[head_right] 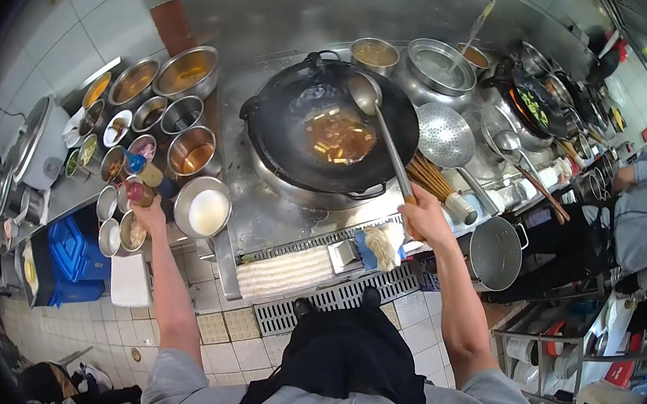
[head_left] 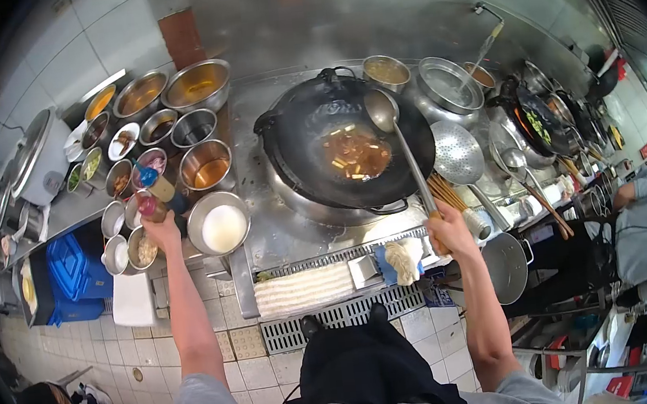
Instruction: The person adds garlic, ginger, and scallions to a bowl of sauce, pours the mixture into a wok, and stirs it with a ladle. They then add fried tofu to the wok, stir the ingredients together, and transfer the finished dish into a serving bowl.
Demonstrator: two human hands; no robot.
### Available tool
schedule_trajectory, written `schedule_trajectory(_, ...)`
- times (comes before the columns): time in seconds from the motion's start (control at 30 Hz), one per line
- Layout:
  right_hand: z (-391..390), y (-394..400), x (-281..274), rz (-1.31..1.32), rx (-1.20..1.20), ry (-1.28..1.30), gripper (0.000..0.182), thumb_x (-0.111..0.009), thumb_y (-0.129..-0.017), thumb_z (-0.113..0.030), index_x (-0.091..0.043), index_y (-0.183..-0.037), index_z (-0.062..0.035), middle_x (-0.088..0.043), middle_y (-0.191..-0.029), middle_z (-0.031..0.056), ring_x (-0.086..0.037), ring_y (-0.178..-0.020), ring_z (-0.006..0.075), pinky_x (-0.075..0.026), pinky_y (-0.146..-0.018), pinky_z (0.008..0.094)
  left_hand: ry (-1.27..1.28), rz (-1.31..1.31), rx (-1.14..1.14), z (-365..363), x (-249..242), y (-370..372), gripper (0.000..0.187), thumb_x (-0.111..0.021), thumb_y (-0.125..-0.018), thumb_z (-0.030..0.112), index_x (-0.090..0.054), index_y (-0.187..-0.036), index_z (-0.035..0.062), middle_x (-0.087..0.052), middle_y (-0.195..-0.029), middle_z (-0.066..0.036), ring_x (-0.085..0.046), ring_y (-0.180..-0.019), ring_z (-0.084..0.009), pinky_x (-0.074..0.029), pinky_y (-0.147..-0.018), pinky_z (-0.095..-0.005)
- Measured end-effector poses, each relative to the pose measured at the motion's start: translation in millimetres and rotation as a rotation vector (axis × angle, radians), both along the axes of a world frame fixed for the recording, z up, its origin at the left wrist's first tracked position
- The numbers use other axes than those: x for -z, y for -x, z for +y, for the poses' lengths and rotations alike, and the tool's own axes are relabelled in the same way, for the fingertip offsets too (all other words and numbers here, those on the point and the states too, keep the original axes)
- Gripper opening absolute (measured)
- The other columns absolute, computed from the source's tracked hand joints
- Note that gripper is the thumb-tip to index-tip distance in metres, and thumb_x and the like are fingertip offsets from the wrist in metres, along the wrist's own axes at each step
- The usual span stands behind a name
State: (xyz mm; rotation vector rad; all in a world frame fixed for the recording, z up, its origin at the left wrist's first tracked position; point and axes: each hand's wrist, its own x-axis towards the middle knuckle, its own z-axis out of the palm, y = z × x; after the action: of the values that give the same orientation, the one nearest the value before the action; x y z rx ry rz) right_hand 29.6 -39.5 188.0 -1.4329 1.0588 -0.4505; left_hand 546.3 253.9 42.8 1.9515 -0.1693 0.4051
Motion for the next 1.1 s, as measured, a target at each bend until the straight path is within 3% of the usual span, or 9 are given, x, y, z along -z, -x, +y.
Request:
schedule_trajectory(0.17, -32.0, -9.1, 26.7, 0.078, -0.101, -0.016, 0.063, -0.059, -0.084, -0.003, -0.038, -0.143, 0.0026, -0.053, -0.063, 0.0017, -0.048, -0.042, 0.011, -0.036, -0.037, 0.0277, 0.002, 0.006, 0.057, -0.2, 19.8, -8.8, 0.065, -0.077, -0.078, 0.013, -0.041, -0.13, -0.0032, -0.053, -0.127, -0.025, -0.056, -0.112, -0.0363, -0.043, -0.095, -0.0426)
schedule_trajectory(0.37, -44.8, 45.7, -3.0, -0.094, -0.198, -0.384, 0.056, -0.06, -0.084, -0.003, -0.044, -0.137, 0.0023, -0.053, -0.063, 0.0018, -0.046, -0.04, 0.0091, -0.032, -0.034, 0.0249, 0.091, -0.013, 0.137, 23.8, 25.3, 21.9, 0.071, -0.073, -0.083, 0.011, -0.034, -0.141, -0.0016, -0.052, -0.13, -0.021, -0.054, -0.117, -0.0306, -0.043, -0.099, -0.0397)
schedule_trajectory(0.63, -160.4, 120.5, 10.6, -0.148, 0.103, 0.072, 0.057, -0.054, -0.086, -0.003, -0.043, -0.141, -0.0056, -0.048, -0.056, -0.0012, -0.044, -0.037, 0.0077, -0.033, -0.033, 0.0245, 0.061, 0.145, 0.076, 41.3, -6.9, 299.1, 0.051, -0.059, -0.092, 0.004, -0.04, -0.139, -0.0041, -0.049, -0.135, -0.023, -0.05, -0.124, -0.0284, -0.041, -0.103, -0.0383)
schedule_trajectory(0.73, -264.1, 102.4, 45.8, 0.093, 0.194, 0.478, 0.031, -0.055, -0.084, -0.007, -0.056, -0.114, -0.0022, -0.049, -0.055, 0.0037, -0.046, -0.037, 0.0138, -0.036, -0.034, 0.0316, -0.004, 0.221, 0.032, 33.5, -8.0, 381.2, 0.046, -0.059, -0.092, 0.003, -0.044, -0.134, -0.0058, -0.051, -0.133, -0.023, -0.052, -0.122, -0.0289, -0.043, -0.1, -0.0385)
schedule_trajectory(0.8, -339.9, 97.5, 70.0, 0.274, 0.154, 0.47, 0.014, -0.055, -0.083, -0.008, -0.057, -0.095, -0.0016, -0.049, -0.056, 0.0062, -0.047, -0.037, 0.0166, -0.036, -0.034, 0.0338, -0.067, 0.258, -0.027, 31.2, -12.2, 421.0, 0.043, -0.059, -0.091, 0.002, -0.047, -0.132, -0.0065, -0.053, -0.131, -0.022, -0.053, -0.121, -0.0296, -0.045, -0.098, -0.0386)
schedule_trajectory(0.83, -356.0, 96.6, 57.6, 0.152, 0.112, 0.232, 0.009, -0.056, -0.082, -0.008, -0.058, -0.088, -0.0018, -0.049, -0.055, 0.0059, -0.046, -0.038, 0.0171, -0.034, -0.034, 0.0343, -0.21, 0.185, -0.004, 32.0, -14.3, 435.1, 0.041, -0.06, -0.09, 0.001, -0.049, -0.129, -0.0058, -0.054, -0.128, -0.021, -0.054, -0.118, -0.0296, -0.048, -0.095, -0.038)
schedule_trajectory(0.93, -390.1, 96.4, 59.3, 0.229, 0.013, 0.282, 0.015, -0.055, -0.08, -0.005, -0.056, -0.093, 0.0025, -0.049, -0.053, 0.0057, -0.045, -0.036, 0.0168, -0.03, -0.033, 0.033, -0.357, 0.127, -0.05, 36.8, -22.0, 470.2, 0.036, -0.061, -0.088, -0.001, -0.054, -0.124, -0.0036, -0.058, -0.123, -0.018, -0.057, -0.111, -0.029, -0.051, -0.088, -0.0366)
schedule_trajectory(1.0, -402.1, 106.2, 83.0, 0.165, 0.024, 0.359, 0.051, -0.056, -0.082, -0.007, -0.047, -0.131, 0.0026, -0.051, -0.057, 0.0046, -0.045, -0.037, 0.0136, -0.031, -0.031, 0.0313, -0.333, 0.134, -0.083, 39.3, -33.9, 483.2, 0.035, -0.062, -0.087, -0.001, -0.057, -0.122, -0.0007, -0.059, -0.119, -0.016, -0.059, -0.106, -0.0273, -0.052, -0.084, -0.0353)
schedule_trajectory(1.1, -365.4, 107.2, 58.7, -0.168, 0.06, 0.033, 0.037, -0.055, -0.089, -0.008, -0.047, -0.124, 0.0002, -0.047, -0.061, 0.0004, -0.042, -0.037, 0.0087, -0.031, -0.03, 0.0262, -0.248, 0.171, -0.139, 44.6, -32.2, 486.6, 0.033, -0.063, -0.086, 0.0, -0.059, -0.119, 0.001, -0.061, -0.117, -0.015, -0.06, -0.103, -0.0254, -0.052, -0.082, -0.0342)
